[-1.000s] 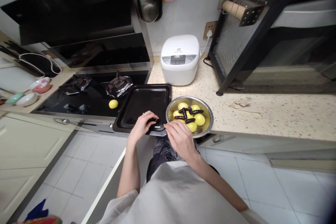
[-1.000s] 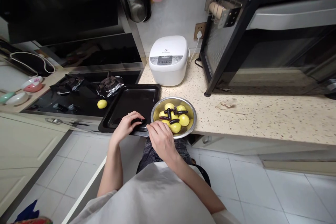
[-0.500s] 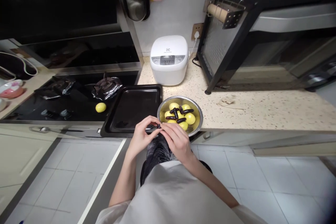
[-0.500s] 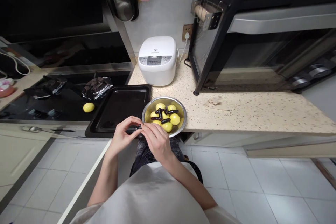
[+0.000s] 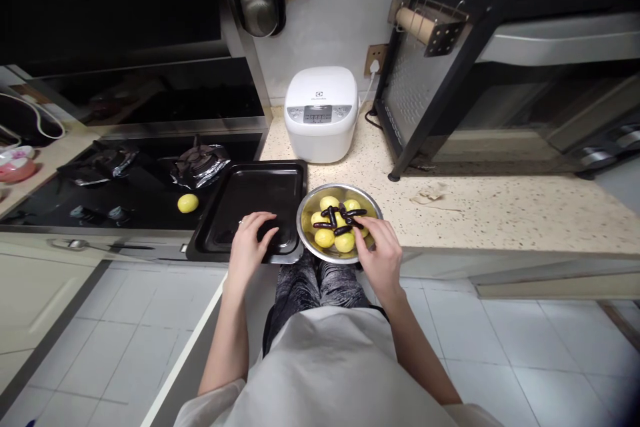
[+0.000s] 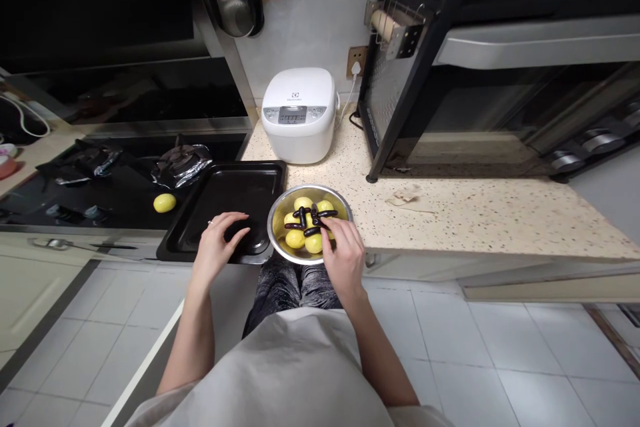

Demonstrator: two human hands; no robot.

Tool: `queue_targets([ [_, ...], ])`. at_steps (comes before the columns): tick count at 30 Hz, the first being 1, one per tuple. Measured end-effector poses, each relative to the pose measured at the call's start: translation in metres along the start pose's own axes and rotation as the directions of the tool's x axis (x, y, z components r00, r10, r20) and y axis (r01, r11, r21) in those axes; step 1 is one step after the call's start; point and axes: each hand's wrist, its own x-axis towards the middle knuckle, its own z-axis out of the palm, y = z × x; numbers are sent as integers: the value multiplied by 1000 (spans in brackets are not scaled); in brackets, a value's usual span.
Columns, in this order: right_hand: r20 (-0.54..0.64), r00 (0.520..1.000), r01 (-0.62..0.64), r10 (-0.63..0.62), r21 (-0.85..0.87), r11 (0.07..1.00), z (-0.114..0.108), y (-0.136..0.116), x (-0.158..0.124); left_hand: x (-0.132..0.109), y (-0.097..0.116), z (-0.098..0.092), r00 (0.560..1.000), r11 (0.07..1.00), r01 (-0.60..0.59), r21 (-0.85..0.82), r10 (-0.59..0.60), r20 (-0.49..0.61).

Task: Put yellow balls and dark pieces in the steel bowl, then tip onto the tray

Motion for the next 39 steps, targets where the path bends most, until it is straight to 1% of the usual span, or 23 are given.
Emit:
queue_targets([
  [2,1,1000,-20,20,-8,1000,-1,4,1,-1,-14,2,998,997,20,76,-23,50],
  [4,-6,998,-55,55,-5,998,0,5,0,-2,-21,7,995,994,28,106,-38,93],
  [8,9,986,-164,164,33,986,3,4,2,-1,-23,16,994,993,49,104,-59,97],
  [11,28,975,-221,220,54,974,6,3,6,0,-19,16,995,996,52,70,-57,79],
  [14,30,968,-249,247,68,966,9,2,12,2,-13,14,998,998,57,5,-57,38],
  [20,60,973,-228,225,68,971,11,2,13,3,3,13,998,992,62,-112,-65,-25],
  [25,71,975,-213,208,63,975,8,3,10,0,22,18,999,968,44,-247,-47,-7],
  [29,32,986,-167,166,60,984,3,1,10,-1,44,25,999,914,42,-403,-44,5],
  [31,6,994,-109,108,66,992,1,-3,9,0,56,29,998,869,57,-491,-57,17],
  [33,5,999,-32,32,77,997,-1,-7,8,2,68,34,998,824,64,-563,-62,22],
  [36,75,993,79,-87,104,991,-2,-14,7,6,84,41,998,767,63,-638,-51,38],
  [39,139,977,152,-165,100,983,-3,-19,6,9,94,49,998,710,53,-702,-18,57],
])
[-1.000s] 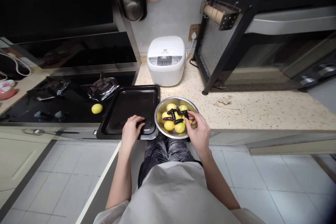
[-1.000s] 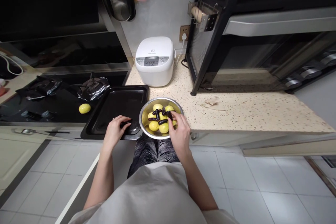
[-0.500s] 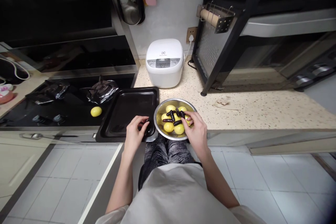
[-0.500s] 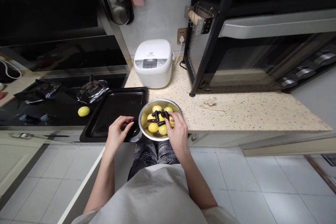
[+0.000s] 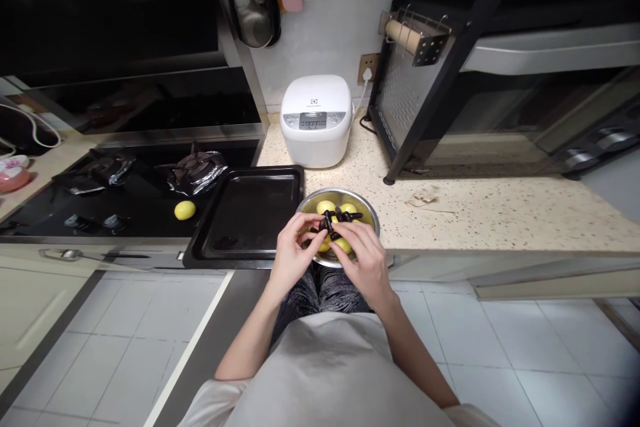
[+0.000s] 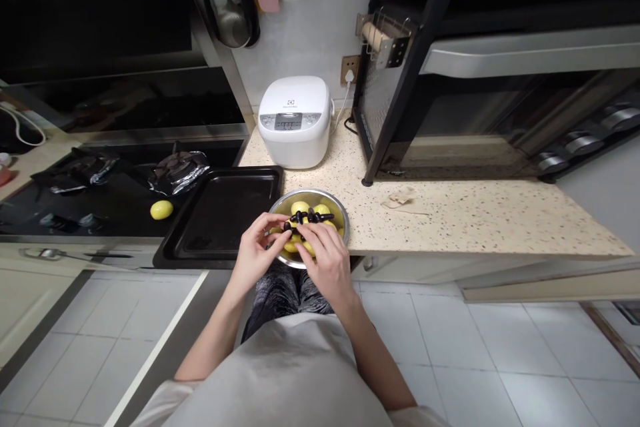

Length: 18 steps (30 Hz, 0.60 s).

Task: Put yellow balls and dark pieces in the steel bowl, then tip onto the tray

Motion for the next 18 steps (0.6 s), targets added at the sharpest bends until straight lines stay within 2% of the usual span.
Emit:
queue_targets([
  [4,1,999,35,-35,-28,999,0,0,0,-1,-5,9,1000,999,-18,-31,19,19],
  [11,33,999,35,-33,-32,999,2,3,0,-5,-11,14,999,998,-50,42,50,12],
  [15,45,998,-42,46,-76,996,-2,11,5,-5,-8,11,993,984,-114,137,117,-13],
  [18,108,986,-114,129,-133,984,-5,20,14,-6,-6,6,985,961,-160,228,171,-31],
])
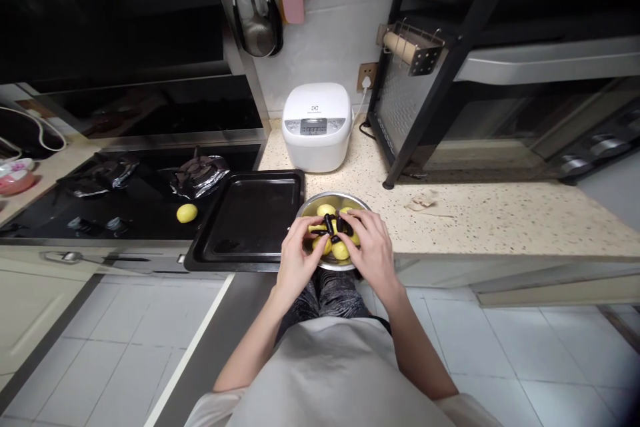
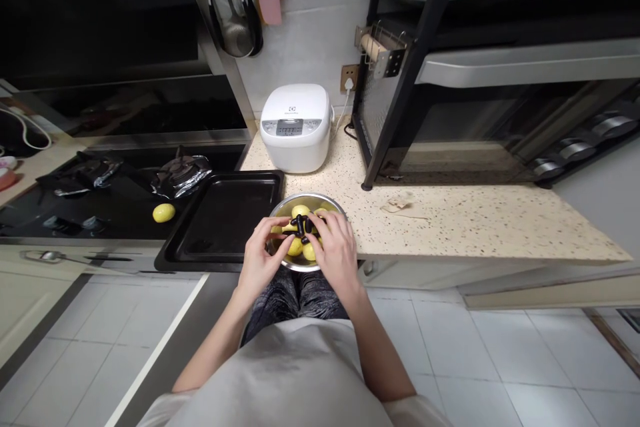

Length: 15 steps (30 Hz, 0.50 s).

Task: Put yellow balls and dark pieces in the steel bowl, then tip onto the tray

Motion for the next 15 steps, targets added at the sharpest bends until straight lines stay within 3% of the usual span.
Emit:
queue_targets([
  [6,175,983,70,-56,-75,995,-2,7,14,-6,-5,-7,999,995,-50,88,49,22],
  [15,196,979,73,-55,-82,994,-4,13,11,-10,-8,-13,998,991,-54,121,50,33],
])
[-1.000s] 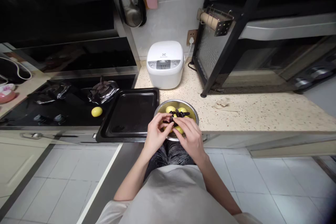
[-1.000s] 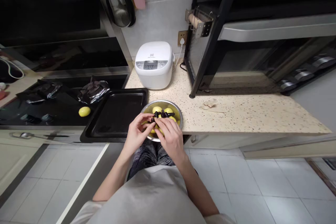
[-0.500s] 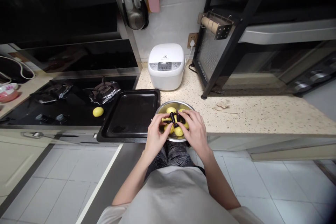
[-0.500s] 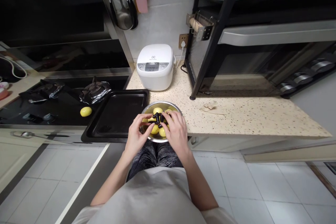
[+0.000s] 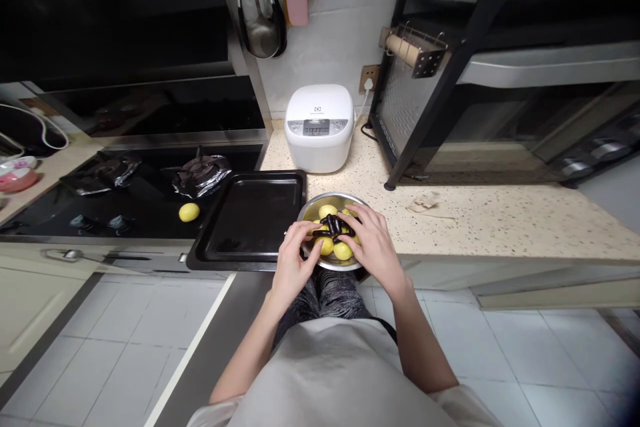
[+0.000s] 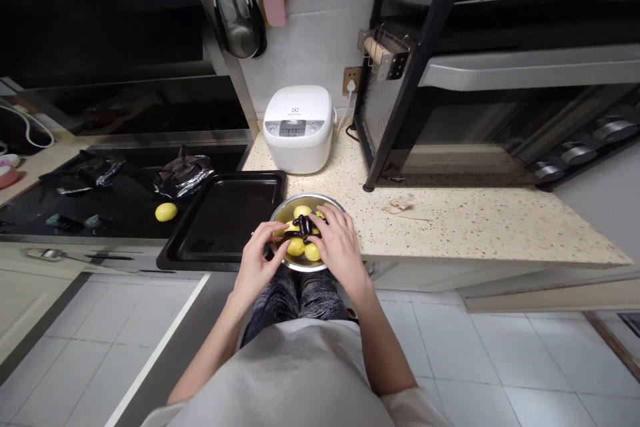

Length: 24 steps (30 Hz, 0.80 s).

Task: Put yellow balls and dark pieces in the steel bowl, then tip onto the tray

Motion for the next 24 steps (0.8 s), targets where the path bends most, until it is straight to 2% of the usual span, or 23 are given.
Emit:
queue_targets([
  [7,-140,986,-85,91,45,995,-7,9,-16,-2,-6,-7,999,1000,-2,22,3,-36],
  [14,-297,939,-160,175,74,984,-5,17,-40,-4,-12,-19,995,996,12,85,-3,-97],
  [24,-329,905,-228,271,165,960,-7,12,-43,-7,-13,-28,993,987,14,160,5,-119],
])
